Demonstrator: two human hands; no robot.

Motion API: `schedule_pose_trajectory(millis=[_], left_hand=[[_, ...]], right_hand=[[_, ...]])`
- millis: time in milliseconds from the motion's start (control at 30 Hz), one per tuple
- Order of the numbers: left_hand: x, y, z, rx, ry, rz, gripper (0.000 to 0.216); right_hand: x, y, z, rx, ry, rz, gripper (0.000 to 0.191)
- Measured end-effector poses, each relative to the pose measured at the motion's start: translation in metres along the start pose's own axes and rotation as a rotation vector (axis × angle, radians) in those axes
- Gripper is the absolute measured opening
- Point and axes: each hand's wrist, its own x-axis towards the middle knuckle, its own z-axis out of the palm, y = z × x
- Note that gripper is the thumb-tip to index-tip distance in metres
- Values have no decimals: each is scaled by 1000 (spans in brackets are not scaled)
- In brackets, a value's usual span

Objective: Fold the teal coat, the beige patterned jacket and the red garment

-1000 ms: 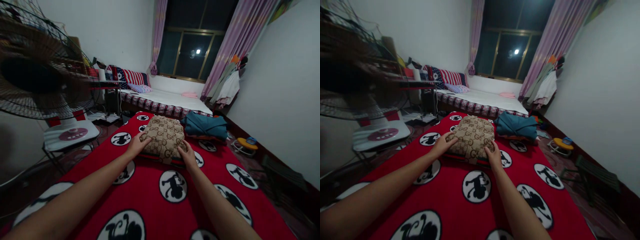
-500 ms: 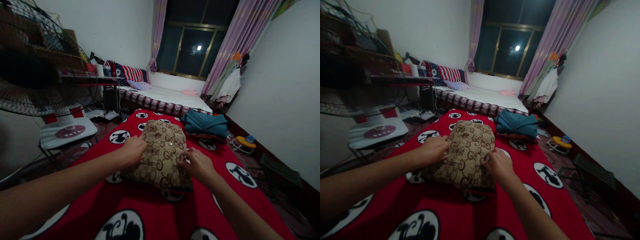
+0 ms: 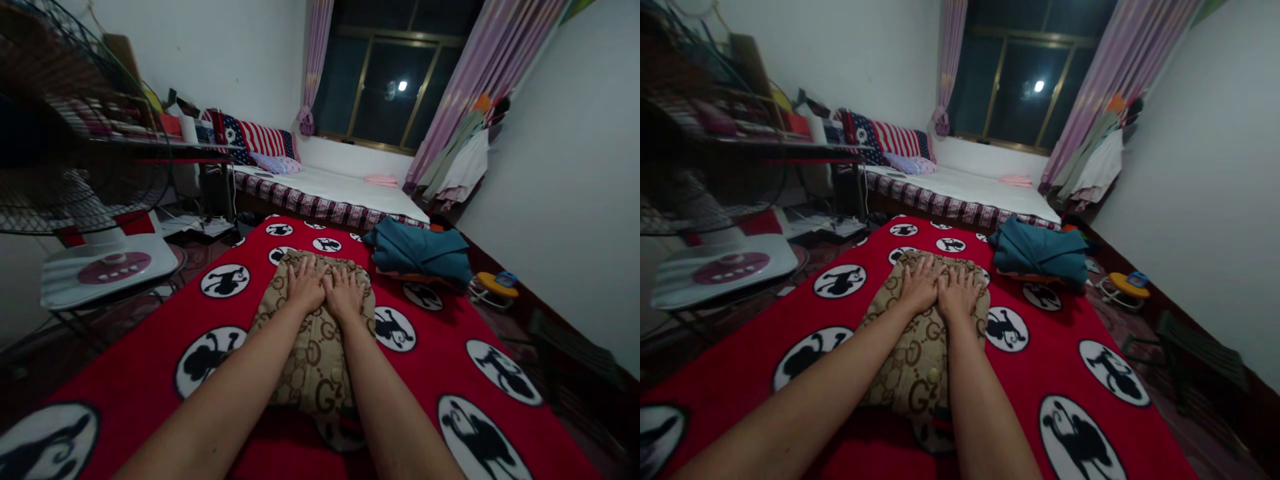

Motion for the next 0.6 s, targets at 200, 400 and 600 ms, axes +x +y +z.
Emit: schedule_pose_trajectory(millis=[200, 400, 600], left_hand=[[2, 1, -4, 13, 175, -70, 54], [11, -22, -7, -34, 200, -248, 59], [19, -41, -5, -105, 179, -216, 57]], right_hand=[[-1, 4, -4, 115, 109, -22, 50], [-1, 16, -3, 173, 275, 8, 46], [1, 16, -2, 200, 341, 42, 45]])
